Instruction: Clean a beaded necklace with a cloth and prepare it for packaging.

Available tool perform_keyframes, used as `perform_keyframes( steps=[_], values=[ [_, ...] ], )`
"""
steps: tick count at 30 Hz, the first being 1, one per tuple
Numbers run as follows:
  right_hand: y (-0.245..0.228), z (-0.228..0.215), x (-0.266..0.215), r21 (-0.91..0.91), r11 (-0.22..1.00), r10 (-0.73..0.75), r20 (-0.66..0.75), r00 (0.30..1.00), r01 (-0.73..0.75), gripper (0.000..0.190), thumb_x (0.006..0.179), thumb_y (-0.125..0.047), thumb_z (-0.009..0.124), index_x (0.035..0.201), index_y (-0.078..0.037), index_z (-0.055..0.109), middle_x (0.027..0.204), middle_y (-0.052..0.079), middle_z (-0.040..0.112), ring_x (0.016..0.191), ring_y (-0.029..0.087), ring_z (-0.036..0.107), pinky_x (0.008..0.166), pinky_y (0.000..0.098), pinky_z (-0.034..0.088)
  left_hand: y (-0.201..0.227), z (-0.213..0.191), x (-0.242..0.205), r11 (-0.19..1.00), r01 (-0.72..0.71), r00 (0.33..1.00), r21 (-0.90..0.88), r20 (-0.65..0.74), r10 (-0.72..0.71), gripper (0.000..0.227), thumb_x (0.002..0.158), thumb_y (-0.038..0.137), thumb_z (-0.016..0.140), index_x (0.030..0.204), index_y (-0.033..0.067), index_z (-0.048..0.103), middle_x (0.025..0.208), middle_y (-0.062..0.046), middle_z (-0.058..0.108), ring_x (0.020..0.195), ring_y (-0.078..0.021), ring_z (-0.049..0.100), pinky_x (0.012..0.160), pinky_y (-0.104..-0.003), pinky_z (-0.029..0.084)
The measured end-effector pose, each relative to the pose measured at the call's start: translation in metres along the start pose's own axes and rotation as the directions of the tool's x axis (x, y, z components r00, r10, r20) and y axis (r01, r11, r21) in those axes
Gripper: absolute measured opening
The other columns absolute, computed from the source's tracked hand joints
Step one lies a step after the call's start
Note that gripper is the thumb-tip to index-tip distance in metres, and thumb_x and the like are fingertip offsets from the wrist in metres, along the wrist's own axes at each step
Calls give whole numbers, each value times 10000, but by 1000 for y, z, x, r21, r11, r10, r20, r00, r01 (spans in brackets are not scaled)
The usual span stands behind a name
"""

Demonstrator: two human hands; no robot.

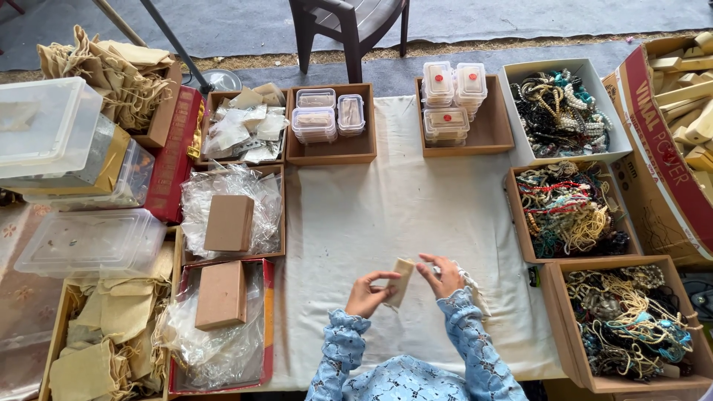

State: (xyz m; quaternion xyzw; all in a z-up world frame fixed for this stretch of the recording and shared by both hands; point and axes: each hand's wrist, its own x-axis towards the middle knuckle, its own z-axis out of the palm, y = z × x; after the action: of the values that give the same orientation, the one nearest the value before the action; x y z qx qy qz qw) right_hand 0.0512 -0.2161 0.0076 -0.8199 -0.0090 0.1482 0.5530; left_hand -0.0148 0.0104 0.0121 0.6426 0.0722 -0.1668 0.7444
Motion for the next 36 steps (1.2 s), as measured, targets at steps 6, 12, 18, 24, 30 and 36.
perform_keyframes(
  steps=[6,12,18,24,30,36],
  values=[
    [57,-22,5,-638,763,-317,-232,920,103,410,816,-447,776,1165,-233,749,1208,32,682,1169,298,554,1011,468,481,-4,-39,24,998,-36,968,41,-247,45,362,885,42,744,1237,101,684,1217,-74,731,980,-230,765,775,-315,652],
    [87,-12,-4,-714,696,-377,-278,883,73,437,774,-428,795,1187,-301,725,1289,-28,625,1202,259,540,993,439,446,5,-60,53,896,44,906,443,-396,151,337,907,150,716,1237,165,653,1206,-58,736,1067,-268,742,841,-363,595],
    [81,-7,-9,-735,669,-500,-337,797,109,441,777,-387,790,1200,-291,716,1277,-38,632,1200,238,547,1016,425,431,-14,-61,63,559,230,820,797,-468,330,364,954,197,659,1312,243,622,1414,-15,577,1400,-254,446,1145,-440,412],
    [79,-5,-8,-734,674,-477,-348,807,82,432,757,-369,794,1176,-290,724,1261,-43,643,1182,229,551,1014,421,430,-21,-49,102,154,44,845,987,-119,521,554,1017,246,518,1554,198,389,1674,12,276,1564,-225,173,1247,-543,131],
    [79,-7,-7,-734,673,-494,-359,792,87,425,749,-361,795,1164,-290,734,1248,-45,646,1167,227,566,1000,417,435,-48,-55,128,77,29,918,997,-57,392,695,1030,422,463,1615,139,218,1705,3,145,1572,-212,55,1245,-582,7],
    [76,-6,-5,-733,676,-487,-367,793,75,411,748,-359,791,1149,-286,736,1232,-44,650,1157,227,565,994,421,440,-40,-54,118,81,5,878,997,-43,476,776,996,473,525,1619,112,237,1699,-35,194,1574,-270,102,1248,-581,37]
  ],
)
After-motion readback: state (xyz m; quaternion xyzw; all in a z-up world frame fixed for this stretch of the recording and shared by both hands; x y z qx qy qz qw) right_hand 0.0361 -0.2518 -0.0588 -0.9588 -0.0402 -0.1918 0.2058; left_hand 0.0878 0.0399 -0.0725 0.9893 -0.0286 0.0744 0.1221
